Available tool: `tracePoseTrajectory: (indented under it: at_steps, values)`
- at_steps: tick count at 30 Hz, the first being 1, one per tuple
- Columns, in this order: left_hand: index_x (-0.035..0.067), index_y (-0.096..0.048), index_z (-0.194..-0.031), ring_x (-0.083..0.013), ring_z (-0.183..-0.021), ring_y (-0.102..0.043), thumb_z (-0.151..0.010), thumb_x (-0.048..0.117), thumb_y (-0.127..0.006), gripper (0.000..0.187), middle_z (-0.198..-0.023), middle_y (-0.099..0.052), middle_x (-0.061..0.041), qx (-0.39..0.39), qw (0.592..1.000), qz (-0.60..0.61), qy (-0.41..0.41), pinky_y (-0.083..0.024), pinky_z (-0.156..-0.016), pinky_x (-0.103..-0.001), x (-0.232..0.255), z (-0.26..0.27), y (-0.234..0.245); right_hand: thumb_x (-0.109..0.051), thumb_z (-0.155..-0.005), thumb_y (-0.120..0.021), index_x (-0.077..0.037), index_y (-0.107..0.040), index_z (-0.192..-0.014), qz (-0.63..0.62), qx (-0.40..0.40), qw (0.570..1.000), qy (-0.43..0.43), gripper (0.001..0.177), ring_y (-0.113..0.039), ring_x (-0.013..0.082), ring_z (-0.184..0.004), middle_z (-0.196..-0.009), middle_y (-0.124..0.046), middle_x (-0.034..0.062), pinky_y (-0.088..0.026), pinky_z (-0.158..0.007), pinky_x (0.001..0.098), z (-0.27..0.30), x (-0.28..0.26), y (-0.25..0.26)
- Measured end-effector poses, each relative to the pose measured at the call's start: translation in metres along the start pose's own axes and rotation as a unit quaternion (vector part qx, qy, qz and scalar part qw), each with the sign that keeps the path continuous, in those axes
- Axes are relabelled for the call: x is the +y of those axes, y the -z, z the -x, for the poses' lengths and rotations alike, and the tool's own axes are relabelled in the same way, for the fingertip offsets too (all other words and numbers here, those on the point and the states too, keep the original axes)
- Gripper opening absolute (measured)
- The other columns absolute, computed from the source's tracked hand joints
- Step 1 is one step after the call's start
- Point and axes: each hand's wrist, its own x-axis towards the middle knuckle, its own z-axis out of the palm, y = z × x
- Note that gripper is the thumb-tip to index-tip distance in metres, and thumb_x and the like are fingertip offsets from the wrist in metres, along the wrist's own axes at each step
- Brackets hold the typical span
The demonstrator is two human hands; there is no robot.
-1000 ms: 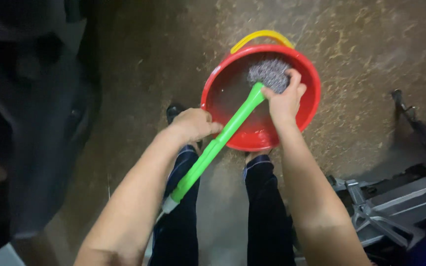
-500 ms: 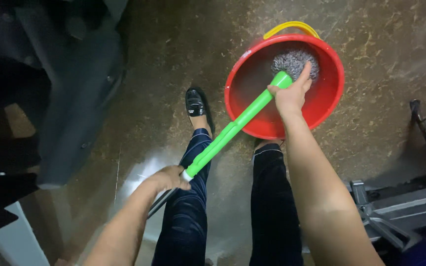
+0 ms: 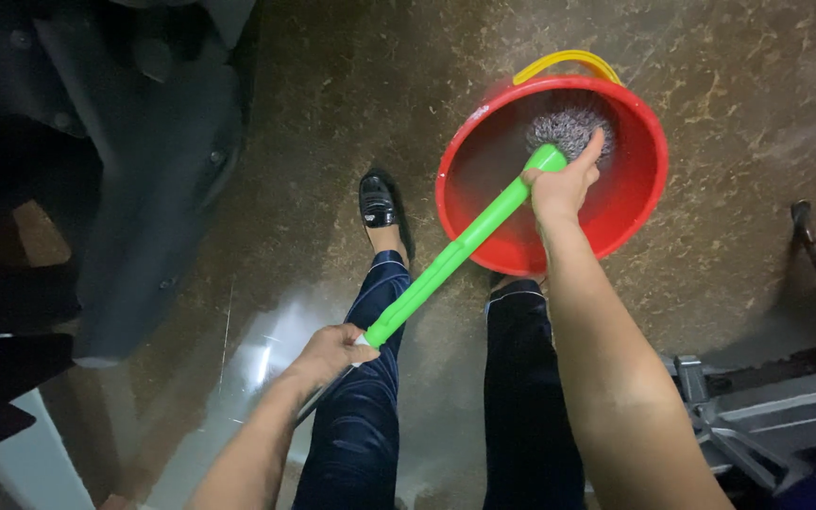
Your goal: Mopping the floor around parked motorcycles and rinsing the mop in a red bucket.
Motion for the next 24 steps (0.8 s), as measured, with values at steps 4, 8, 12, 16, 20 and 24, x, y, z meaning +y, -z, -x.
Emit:
tracePoseTrajectory:
  at_steps: [4,8,12,16,20,24]
  values:
    - [0.0,-0.077,-0.109,-0.0204,-0.091,-0.07,-0.081,0.024,-0.084,0.037,-0.097,-0.077,-0.01,-0.096,0.99,0.099,0.027,-0.054,-0.084,-0.032,0.003,-0.004,0.018,0.004,-0.065,-0.088,-0.028,-0.008,-0.163,0.017,-0.003,1.0,-0.017,0.13,-0.049,0.041,-0.135,-0.154,-0.033,0.0221,-0.047,-0.108,0.0437,-0.005,-0.001,-0.006]
    - [-0.002,-0.072,-0.114,-0.0223,-0.093,-0.074,-0.081,0.025,-0.081,0.044,-0.099,-0.077,-0.013,-0.198,0.944,0.25,0.083,-0.058,-0.088,-0.036,0.003,-0.01,0.018,0.003,-0.065,-0.086,-0.027,-0.007,-0.163,0.017,0.0,1.0,-0.019,0.13,-0.052,0.0403,-0.133,-0.152,-0.034,0.023,-0.047,-0.11,0.0422,-0.012,0.007,-0.01]
    - [-0.005,-0.067,-0.116,-0.0323,-0.096,-0.073,-0.066,0.022,-0.091,0.062,-0.1,-0.075,-0.017,-0.068,0.988,0.134,-0.024,-0.056,-0.087,-0.045,0.004,-0.008,-0.01,0.002,-0.066,-0.086,-0.028,-0.005,-0.164,0.022,0.0,1.0,-0.018,0.13,-0.051,0.0412,-0.133,-0.154,-0.031,0.0235,-0.045,-0.111,0.0431,-0.011,0.007,-0.012]
    - [0.001,-0.068,-0.111,-0.0324,-0.109,-0.069,-0.061,0.026,-0.095,0.062,-0.11,-0.073,-0.013,0.168,0.963,-0.209,-0.014,-0.055,-0.095,-0.041,0.063,0.043,-0.016,0.001,-0.068,-0.085,-0.027,-0.004,-0.164,0.03,0.006,1.0,-0.004,0.128,-0.05,0.0422,-0.134,-0.154,-0.031,0.0238,-0.044,-0.111,0.0437,-0.011,0.006,-0.013]
    - [0.006,-0.058,-0.132,-0.0393,-0.114,-0.065,-0.058,0.031,-0.099,0.087,-0.12,-0.068,-0.018,0.121,0.988,-0.077,-0.051,-0.049,-0.096,-0.045,-0.004,0.008,0.001,0.001,-0.066,-0.085,-0.029,-0.004,-0.163,0.036,-0.003,0.999,-0.026,0.13,-0.051,0.0418,-0.133,-0.153,-0.031,0.0239,-0.045,-0.111,0.0435,-0.012,0.003,-0.011]
    - [0.003,-0.071,-0.113,-0.0341,-0.105,-0.067,-0.066,0.036,-0.081,0.058,-0.11,-0.074,-0.021,-0.043,0.996,-0.056,0.047,-0.05,-0.093,-0.04,0.002,0.007,-0.001,0.0,-0.066,-0.083,-0.029,-0.004,-0.164,0.05,-0.007,0.997,-0.052,0.129,-0.054,0.0424,-0.131,-0.152,-0.033,0.0232,-0.047,-0.109,0.0442,-0.009,-0.005,-0.011]
